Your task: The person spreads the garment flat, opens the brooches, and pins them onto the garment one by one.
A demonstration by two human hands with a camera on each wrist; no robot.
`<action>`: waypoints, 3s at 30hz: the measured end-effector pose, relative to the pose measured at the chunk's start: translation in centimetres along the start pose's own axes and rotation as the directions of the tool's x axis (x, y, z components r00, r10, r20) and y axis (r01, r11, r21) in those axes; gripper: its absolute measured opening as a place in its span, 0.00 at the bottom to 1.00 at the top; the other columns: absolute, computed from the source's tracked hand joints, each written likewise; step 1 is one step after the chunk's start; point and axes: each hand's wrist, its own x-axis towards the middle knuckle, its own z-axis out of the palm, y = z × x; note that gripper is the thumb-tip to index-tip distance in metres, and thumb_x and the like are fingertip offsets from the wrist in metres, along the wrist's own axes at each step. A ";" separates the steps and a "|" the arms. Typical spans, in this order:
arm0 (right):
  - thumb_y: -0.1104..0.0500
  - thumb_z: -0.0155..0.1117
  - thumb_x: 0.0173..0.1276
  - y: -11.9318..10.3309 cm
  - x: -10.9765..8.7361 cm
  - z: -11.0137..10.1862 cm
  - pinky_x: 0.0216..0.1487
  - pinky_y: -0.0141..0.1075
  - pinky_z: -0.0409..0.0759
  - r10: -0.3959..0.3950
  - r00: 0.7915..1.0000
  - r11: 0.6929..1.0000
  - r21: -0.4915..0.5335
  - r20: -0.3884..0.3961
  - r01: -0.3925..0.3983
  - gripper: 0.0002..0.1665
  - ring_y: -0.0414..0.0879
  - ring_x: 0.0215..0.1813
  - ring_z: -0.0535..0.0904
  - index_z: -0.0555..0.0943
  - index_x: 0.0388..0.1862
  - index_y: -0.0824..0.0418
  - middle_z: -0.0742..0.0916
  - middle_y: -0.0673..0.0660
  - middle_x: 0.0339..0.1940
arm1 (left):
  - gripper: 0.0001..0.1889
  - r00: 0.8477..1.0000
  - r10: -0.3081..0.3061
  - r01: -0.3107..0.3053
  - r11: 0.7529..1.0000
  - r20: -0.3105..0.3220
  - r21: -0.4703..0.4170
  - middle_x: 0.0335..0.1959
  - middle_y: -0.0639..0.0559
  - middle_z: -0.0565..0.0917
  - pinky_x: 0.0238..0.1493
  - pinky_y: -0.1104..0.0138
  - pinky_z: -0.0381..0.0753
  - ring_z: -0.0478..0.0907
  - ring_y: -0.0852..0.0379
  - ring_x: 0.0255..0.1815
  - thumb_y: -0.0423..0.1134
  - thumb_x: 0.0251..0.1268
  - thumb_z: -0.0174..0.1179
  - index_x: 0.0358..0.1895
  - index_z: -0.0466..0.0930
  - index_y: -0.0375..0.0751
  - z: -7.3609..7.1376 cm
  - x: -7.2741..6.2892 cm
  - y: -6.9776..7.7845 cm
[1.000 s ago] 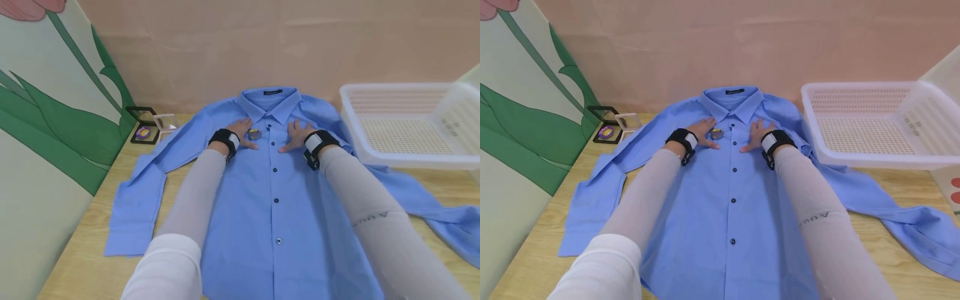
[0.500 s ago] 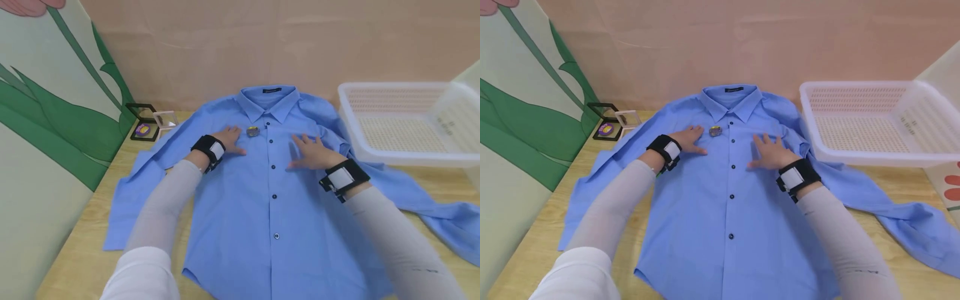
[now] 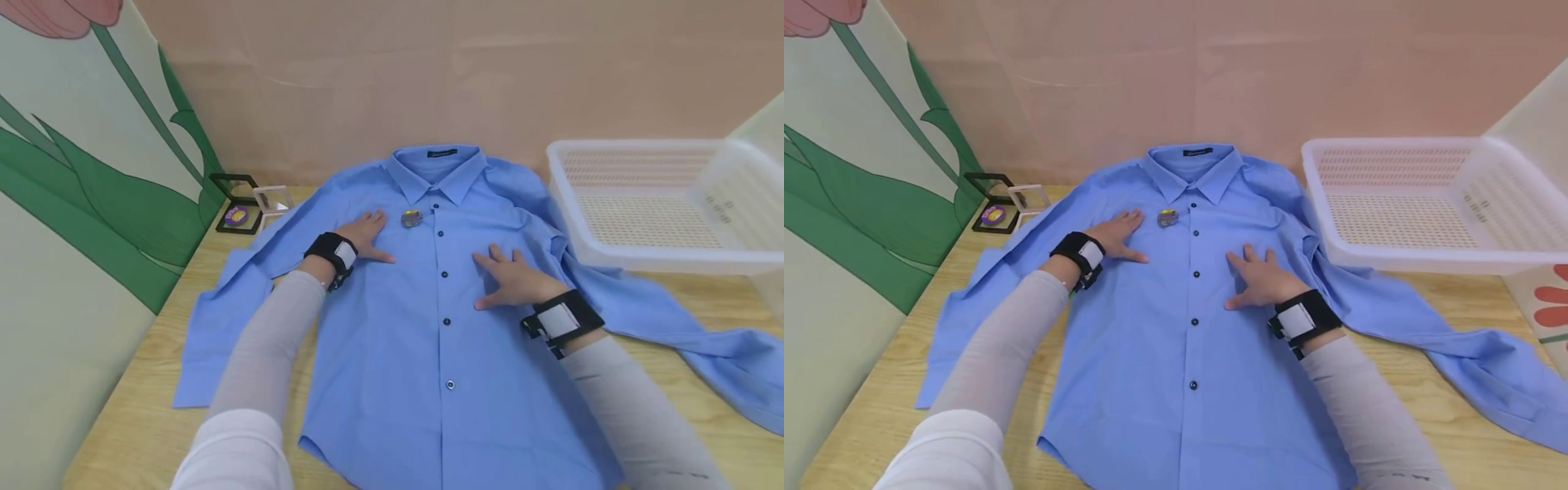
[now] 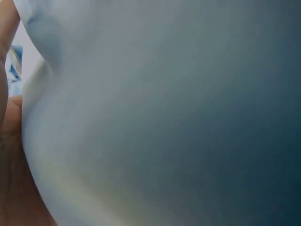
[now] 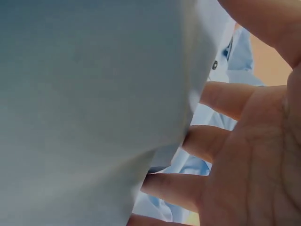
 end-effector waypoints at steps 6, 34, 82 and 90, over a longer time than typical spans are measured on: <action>0.38 0.73 0.56 -0.2 0.7 0.3 0.66 0.78 0.46 -0.008 1.000 1.000 -0.009 -0.003 0.008 0.65 0.84 0.74 0.33 0.49 0.81 0.61 0.43 0.75 0.80 | 0.51 0.997 0.043 -0.045 0.999 -0.062 -0.024 0.83 0.44 0.46 0.82 0.57 0.44 0.41 0.47 0.83 0.65 0.65 0.58 0.80 0.45 0.39 0.3 0.0 -1.3; 0.38 0.74 0.56 0.0 0.8 0.4 0.64 0.79 0.42 0.019 1.000 1.000 0.008 0.018 -0.020 0.66 0.86 0.72 0.28 0.48 0.81 0.63 0.40 0.76 0.78 | 0.29 0.935 0.215 -0.236 0.971 -0.283 -0.041 0.71 0.40 0.72 0.77 0.53 0.61 0.66 0.43 0.74 0.49 0.75 0.55 0.71 0.67 0.35 -2.3 -8.5 -2.2; 0.41 0.72 0.59 0.5 0.2 0.9 0.65 0.79 0.41 0.005 1.000 0.999 0.035 0.010 -0.005 0.64 0.84 0.72 0.26 0.46 0.81 0.63 0.39 0.75 0.79 | 0.21 0.898 -0.247 0.188 0.963 -0.364 -0.191 0.59 0.32 0.80 0.59 0.43 0.74 0.77 0.35 0.59 0.44 0.74 0.53 0.60 0.78 0.33 -6.5 -11.2 -16.4; 0.42 0.72 0.59 0.3 -0.1 1.0 0.66 0.78 0.42 -0.008 1.000 0.999 0.032 0.000 0.008 0.63 0.85 0.72 0.27 0.47 0.81 0.64 0.40 0.76 0.79 | 0.19 0.902 -0.291 0.259 0.956 -0.319 -0.140 0.56 0.32 0.81 0.53 0.45 0.76 0.78 0.36 0.52 0.43 0.73 0.53 0.56 0.80 0.32 -6.5 -10.5 -17.8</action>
